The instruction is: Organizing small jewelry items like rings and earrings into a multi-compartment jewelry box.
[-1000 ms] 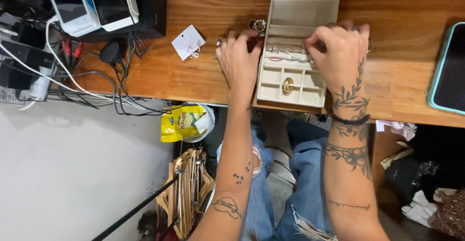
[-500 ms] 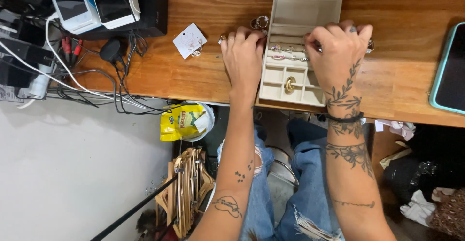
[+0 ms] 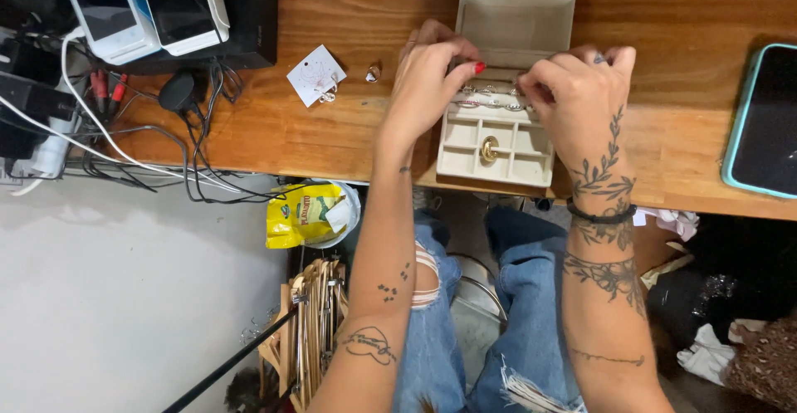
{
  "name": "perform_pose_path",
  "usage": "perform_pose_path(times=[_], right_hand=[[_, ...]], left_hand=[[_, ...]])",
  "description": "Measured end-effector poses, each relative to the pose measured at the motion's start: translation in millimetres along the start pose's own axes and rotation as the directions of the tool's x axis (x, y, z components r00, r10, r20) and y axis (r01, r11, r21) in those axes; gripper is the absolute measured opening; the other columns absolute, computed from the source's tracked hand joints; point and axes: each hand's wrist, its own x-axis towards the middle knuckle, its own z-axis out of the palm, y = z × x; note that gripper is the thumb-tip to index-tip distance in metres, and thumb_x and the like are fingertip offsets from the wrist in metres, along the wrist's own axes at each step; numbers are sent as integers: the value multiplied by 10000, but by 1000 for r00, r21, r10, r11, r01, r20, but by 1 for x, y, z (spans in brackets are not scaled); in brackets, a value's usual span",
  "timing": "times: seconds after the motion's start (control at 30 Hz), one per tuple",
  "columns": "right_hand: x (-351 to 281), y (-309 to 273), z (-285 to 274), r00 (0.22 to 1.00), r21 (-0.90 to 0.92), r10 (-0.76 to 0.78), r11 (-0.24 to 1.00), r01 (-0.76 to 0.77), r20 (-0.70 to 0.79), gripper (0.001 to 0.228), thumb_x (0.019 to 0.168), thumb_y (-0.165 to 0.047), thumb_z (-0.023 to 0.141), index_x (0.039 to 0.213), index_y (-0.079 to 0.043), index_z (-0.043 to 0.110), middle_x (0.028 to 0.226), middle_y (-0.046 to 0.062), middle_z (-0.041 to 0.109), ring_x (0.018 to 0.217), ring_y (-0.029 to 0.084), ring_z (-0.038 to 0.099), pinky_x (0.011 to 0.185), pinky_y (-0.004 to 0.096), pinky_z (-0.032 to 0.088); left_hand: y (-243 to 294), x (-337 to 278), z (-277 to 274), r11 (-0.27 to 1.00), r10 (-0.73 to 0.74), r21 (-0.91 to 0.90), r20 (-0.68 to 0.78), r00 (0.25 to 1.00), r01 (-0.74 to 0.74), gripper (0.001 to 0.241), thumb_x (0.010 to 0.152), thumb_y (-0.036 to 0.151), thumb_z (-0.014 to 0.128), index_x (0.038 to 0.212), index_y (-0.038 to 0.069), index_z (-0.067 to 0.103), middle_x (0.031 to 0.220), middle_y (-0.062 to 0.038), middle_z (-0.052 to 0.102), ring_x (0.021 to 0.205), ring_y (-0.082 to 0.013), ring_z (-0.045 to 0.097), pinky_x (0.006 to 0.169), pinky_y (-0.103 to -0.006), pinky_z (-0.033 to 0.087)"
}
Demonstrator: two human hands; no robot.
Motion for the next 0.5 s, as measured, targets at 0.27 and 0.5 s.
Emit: perform_pose_path(times=[0.27,0.5], right_hand=[[-1,5,8,998,-22,34,999,-32,54,237,1003,-193,855,840,-293,714,831,-107,685,744,212,551,844,415,311],[-3,2,3,993,65,87,994,-92,77,104,1009,-252,863,955,-275,777,906,-57,716,785,239,585,827,425,298]], left_hand=[[27,28,-13,981,-178,144,412,894,129,264,969,258,603,1171,146,730,1231,-61,747,1232,-304,628,1190,-610,176],[18,45,1,971,-228,192,535,814,146,236,938,329,629,1098,191,735,1156,-53,747,1051,-240,684,851,-417,478]])
